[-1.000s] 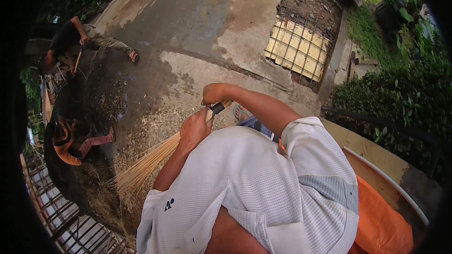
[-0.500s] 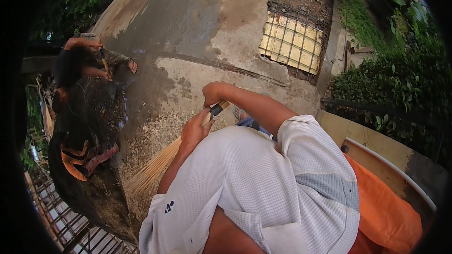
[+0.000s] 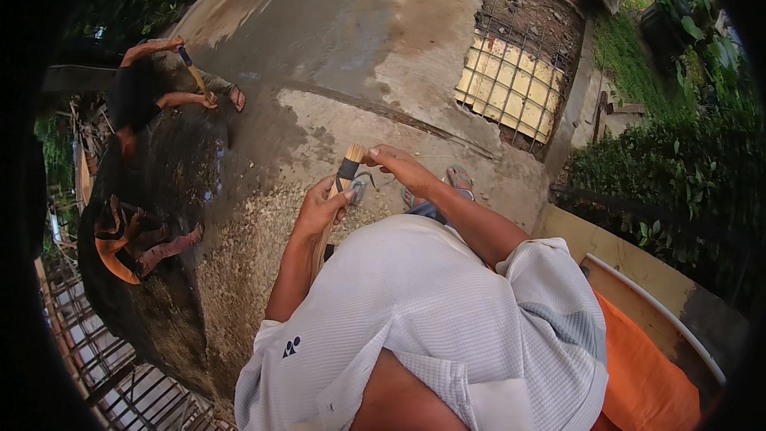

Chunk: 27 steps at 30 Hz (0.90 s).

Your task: The person wraps blue tape around a bundle of sticks to secure them together.

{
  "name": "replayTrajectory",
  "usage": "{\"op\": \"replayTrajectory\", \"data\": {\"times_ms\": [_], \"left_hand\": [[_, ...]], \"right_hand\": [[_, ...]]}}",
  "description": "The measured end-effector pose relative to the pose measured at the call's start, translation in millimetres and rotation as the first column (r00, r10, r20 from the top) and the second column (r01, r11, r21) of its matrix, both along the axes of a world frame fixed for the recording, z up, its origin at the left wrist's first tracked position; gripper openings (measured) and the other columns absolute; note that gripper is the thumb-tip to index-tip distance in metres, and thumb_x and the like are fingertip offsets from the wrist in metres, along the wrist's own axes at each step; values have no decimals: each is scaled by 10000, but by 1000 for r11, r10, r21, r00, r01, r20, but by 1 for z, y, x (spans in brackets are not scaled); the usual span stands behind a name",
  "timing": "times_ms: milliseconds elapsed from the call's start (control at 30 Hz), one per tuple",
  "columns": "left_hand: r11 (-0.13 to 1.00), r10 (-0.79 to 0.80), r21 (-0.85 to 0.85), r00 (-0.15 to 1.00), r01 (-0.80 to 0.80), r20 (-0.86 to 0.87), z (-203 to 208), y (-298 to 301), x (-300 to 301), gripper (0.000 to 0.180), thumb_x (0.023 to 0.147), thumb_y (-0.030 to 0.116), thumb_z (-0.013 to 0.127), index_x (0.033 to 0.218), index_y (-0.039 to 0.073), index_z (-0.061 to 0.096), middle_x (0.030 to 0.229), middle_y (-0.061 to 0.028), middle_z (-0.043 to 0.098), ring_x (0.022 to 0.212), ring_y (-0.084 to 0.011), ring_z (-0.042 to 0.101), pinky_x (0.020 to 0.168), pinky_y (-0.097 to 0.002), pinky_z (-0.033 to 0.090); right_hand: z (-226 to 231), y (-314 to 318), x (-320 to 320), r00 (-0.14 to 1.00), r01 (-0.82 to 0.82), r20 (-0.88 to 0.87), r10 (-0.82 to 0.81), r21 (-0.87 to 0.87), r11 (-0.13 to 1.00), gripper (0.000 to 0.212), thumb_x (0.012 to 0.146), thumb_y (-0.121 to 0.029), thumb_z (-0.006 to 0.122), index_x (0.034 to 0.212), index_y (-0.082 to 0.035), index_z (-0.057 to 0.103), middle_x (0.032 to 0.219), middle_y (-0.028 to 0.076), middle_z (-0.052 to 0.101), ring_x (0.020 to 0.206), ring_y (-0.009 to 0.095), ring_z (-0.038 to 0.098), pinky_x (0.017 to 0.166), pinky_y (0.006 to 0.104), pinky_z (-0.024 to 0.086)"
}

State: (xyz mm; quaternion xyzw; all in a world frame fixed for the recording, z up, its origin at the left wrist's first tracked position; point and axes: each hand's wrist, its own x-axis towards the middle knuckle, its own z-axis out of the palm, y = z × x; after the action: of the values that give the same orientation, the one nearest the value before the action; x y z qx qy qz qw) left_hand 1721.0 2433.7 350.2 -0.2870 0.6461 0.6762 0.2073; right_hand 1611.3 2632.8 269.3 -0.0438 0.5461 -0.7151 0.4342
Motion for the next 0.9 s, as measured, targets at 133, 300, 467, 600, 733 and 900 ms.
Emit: {"op": "replayTrajectory", "data": {"times_ms": [133, 300, 467, 600, 733, 900], "left_hand": [[997, 24, 66, 1000, -25, 17, 10, -4, -9, 298, 934, 168, 727, 1191, 45, 638, 701, 26, 595, 546, -53, 536, 456, -225, 391], [994, 84, 65, 996, -84, 2, 11, -10, -11, 182, 940, 179, 720, 1063, 75, 636, 688, 31, 585, 537, -53, 543, 453, -223, 394], [990, 141, 2, 990, -141, -28, 3, -6, -14, 167, 940, 167, 715, 1056, 74, 639, 681, 40, 565, 531, -43, 526, 445, -217, 378], [987, 129, -101, 992, -128, 8, -8, 6, -17, 178, 933, 141, 712, 1064, 43, 640, 695, 36, 576, 543, -77, 532, 473, -264, 409], [909, -31, -413, 975, -65, -221, -35, 33, -19, 247, 928, 150, 708, 1104, -4, 627, 765, -56, 667, 655, -264, 650, 621, -415, 499], [617, -307, -766, 952, 182, -21, 18, 81, -64, 305, 936, 178, 658, 1183, 8, 597, 901, -245, 690, 834, -460, 683, 701, -524, 524]], "right_hand": [[-8, -14, 12, 977, -187, -126, 174, -104, 977, 462, 1014, -357, 555, 1304, -9, 642, 1228, 106, 663, 1149, 178, 590, 987, 327, 443], [-1, 0, -3, 918, -295, -239, 317, 123, 947, 339, 984, -313, 657, 1094, 0, 728, 868, 42, 690, 776, 120, 606, 690, 301, 488], [19, 21, -27, 857, -395, -258, 445, 225, 891, 357, 986, -351, 668, 939, -2, 730, 701, 40, 637, 644, 115, 575, 590, 311, 464], [69, 38, -36, 789, -418, -367, 494, 268, 868, 357, 996, -320, 655, 888, 16, 710, 664, 76, 620, 592, 148, 574, 552, 344, 443], [106, 39, -49, 606, -407, -654, 452, 232, 883, 319, 997, -261, 641, 884, 32, 695, 666, 153, 618, 571, 235, 581, 570, 385, 460], [124, 17, -99, 546, -372, -690, 475, 308, 875, 323, 967, -281, 646, 894, 25, 720, 750, 209, 668, 693, 333, 665, 666, 453, 504]]}}
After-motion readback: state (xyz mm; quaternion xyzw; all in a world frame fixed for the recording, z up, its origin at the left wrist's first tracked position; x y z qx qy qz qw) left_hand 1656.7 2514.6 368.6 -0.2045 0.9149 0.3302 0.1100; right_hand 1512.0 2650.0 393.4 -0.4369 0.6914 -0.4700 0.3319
